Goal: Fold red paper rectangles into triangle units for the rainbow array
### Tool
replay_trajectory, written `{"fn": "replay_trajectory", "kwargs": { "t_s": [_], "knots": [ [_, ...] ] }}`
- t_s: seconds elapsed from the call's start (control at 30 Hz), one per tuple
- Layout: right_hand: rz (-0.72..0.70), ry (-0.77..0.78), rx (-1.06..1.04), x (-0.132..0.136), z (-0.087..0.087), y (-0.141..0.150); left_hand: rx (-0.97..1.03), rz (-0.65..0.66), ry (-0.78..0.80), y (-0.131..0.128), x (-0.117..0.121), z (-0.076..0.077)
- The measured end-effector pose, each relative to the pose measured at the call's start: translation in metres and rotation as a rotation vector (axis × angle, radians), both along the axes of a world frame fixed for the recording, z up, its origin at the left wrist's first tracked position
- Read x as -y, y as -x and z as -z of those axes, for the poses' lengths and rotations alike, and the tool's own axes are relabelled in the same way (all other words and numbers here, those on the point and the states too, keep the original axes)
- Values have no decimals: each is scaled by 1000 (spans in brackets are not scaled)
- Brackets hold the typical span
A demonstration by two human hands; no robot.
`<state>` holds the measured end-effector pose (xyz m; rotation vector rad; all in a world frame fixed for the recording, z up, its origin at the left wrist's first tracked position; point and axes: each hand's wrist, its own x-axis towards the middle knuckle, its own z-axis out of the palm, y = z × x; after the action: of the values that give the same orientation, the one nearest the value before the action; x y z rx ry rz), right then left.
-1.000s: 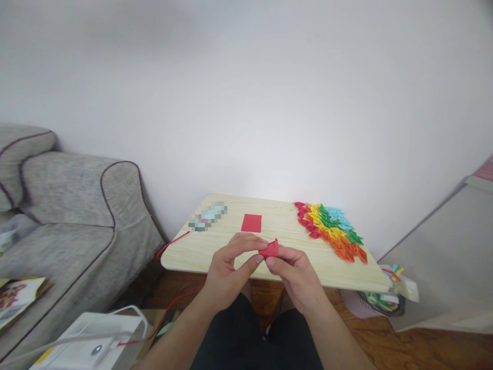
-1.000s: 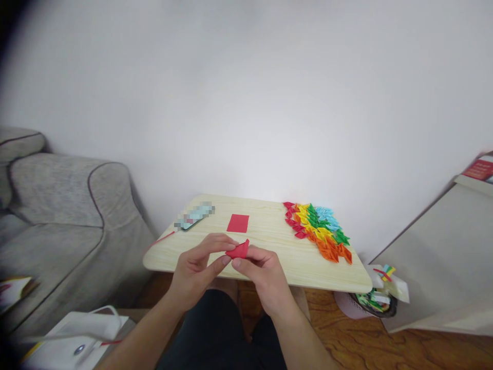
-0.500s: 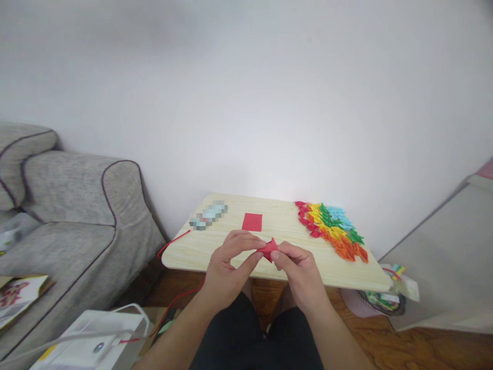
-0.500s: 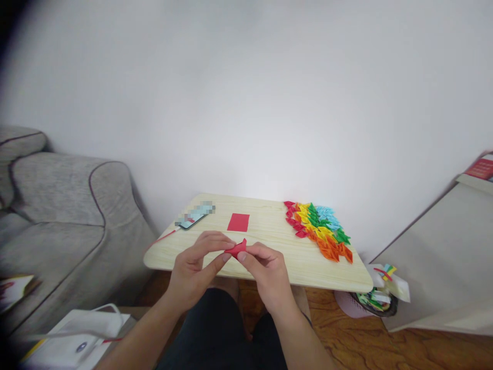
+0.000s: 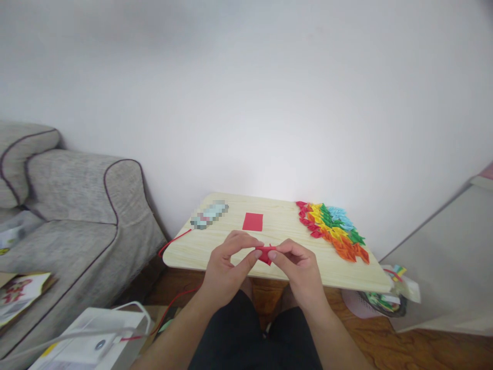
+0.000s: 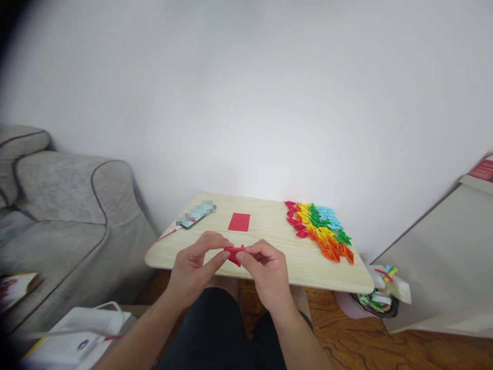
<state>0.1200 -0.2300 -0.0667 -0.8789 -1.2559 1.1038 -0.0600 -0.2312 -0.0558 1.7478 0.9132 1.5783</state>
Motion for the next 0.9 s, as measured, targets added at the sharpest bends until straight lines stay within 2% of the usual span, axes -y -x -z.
{"fn": "replay_trajectory", "kwargs": {
  "t_s": [0.1, 0.2, 0.37, 0.57, 0.77, 0.9],
  "knots": [
    [47, -17, 49, -3, 4, -2, 11, 3, 56, -1, 0, 0],
    [49, -6, 92, -6, 3, -4, 14, -1, 181, 0, -3, 1],
    [-163, 69, 177, -10, -3, -5, 65, 147, 367, -1, -11, -4],
    [-125, 140, -4, -17, 0, -4, 119, 107, 368, -3, -17, -9],
    [-136, 221, -128, -17, 8, -2, -85, 83, 378, 1, -12, -7],
    [-183, 281, -193, -15, 9, 0, -107, 58, 380, 0, -9, -10]
  ]
}}
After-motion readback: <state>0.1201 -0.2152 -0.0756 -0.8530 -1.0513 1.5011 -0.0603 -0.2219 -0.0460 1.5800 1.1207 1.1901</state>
